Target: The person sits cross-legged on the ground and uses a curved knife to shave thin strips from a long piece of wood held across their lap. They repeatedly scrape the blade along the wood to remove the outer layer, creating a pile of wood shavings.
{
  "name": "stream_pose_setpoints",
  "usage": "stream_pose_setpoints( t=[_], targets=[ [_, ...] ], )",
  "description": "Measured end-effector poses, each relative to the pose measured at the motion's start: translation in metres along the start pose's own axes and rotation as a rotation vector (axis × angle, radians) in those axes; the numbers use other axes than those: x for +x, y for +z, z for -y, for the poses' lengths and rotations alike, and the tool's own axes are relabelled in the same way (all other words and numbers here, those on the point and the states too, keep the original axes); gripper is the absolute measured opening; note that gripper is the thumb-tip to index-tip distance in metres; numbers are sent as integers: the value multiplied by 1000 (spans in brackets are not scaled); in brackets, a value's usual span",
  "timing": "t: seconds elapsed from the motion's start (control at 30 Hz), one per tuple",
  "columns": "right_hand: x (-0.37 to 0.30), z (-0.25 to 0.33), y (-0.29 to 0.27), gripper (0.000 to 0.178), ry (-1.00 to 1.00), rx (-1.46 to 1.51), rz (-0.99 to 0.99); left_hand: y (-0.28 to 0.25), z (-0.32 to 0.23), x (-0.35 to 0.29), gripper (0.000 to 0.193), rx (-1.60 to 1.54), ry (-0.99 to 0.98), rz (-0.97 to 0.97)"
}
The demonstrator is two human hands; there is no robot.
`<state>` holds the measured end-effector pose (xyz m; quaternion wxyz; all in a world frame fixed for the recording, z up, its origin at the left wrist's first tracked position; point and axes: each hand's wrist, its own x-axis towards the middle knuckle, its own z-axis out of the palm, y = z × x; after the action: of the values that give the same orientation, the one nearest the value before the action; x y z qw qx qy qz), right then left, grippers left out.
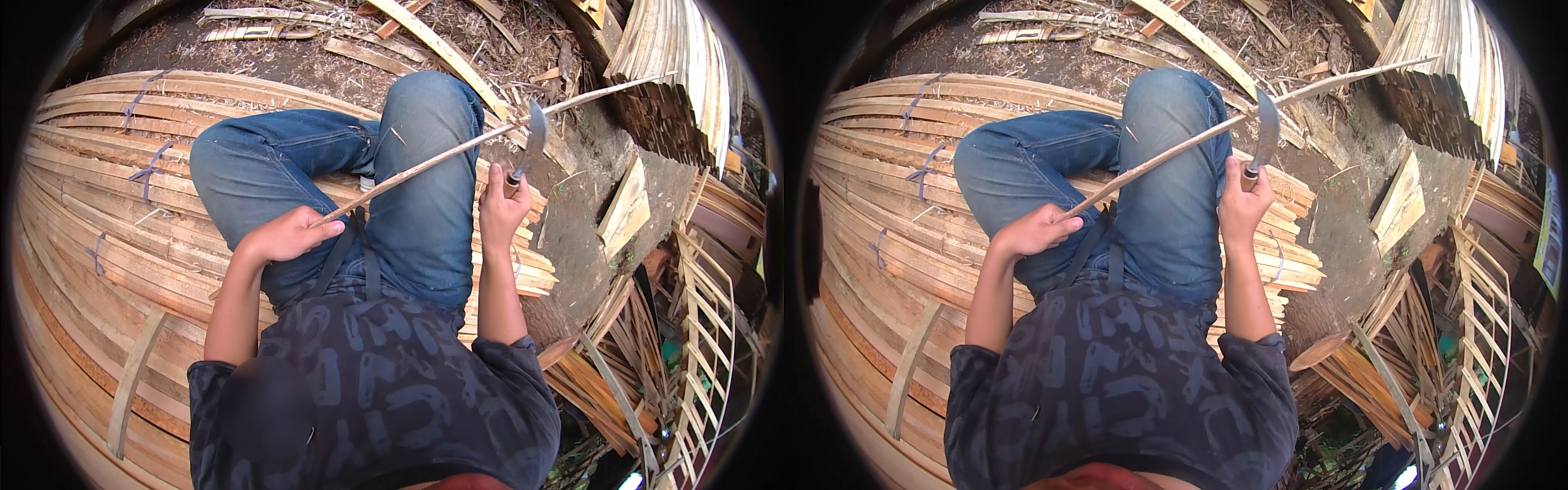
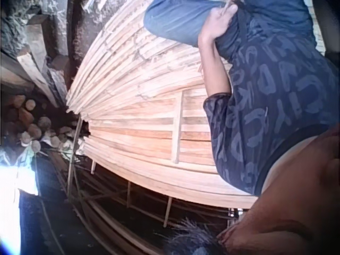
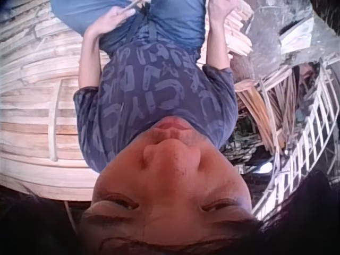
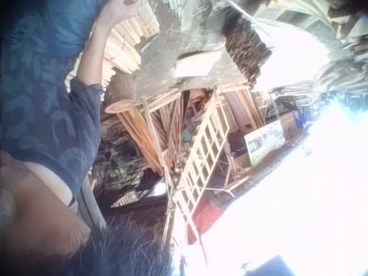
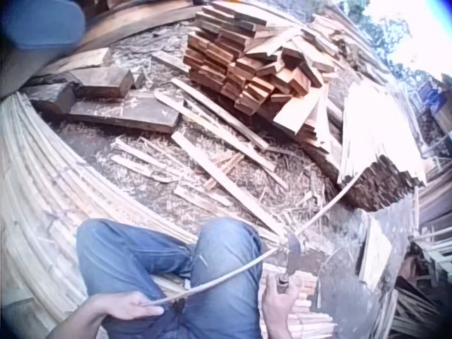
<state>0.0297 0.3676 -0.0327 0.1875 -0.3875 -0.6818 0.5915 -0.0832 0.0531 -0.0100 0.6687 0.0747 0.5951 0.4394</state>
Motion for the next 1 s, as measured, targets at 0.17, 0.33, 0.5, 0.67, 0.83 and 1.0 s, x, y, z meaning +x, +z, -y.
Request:
stream_pose_setpoints(
  t=[0.17, 0.33, 0.5, 0.67, 0.83, 1.0],
  targets=[
    [29, 41, -33, 20, 83, 178, -144, -3, 0, -3, 51, -127, -51, 57],
    [1, 63, -34, 11, 216, 215, 487, 0, 2, 0, 53, -16, -39, -8],
    [-8, 65, -28, 10, 545, 164, 838, 7, -9, -5, 56, 163, 3, -106],
    [21, 70, -38, 21, 236, 275, -40, 13, -12, -8, 54, 154, 79, -173],
    [24, 81, -59, 17, 193, 368, -5, 11, -12, -9, 53, 177, 43, -135],
    [-13, 67, -31, 33, 297, 245, 602, 16, -12, -8, 55, 176, 94, -196]
  ],
)
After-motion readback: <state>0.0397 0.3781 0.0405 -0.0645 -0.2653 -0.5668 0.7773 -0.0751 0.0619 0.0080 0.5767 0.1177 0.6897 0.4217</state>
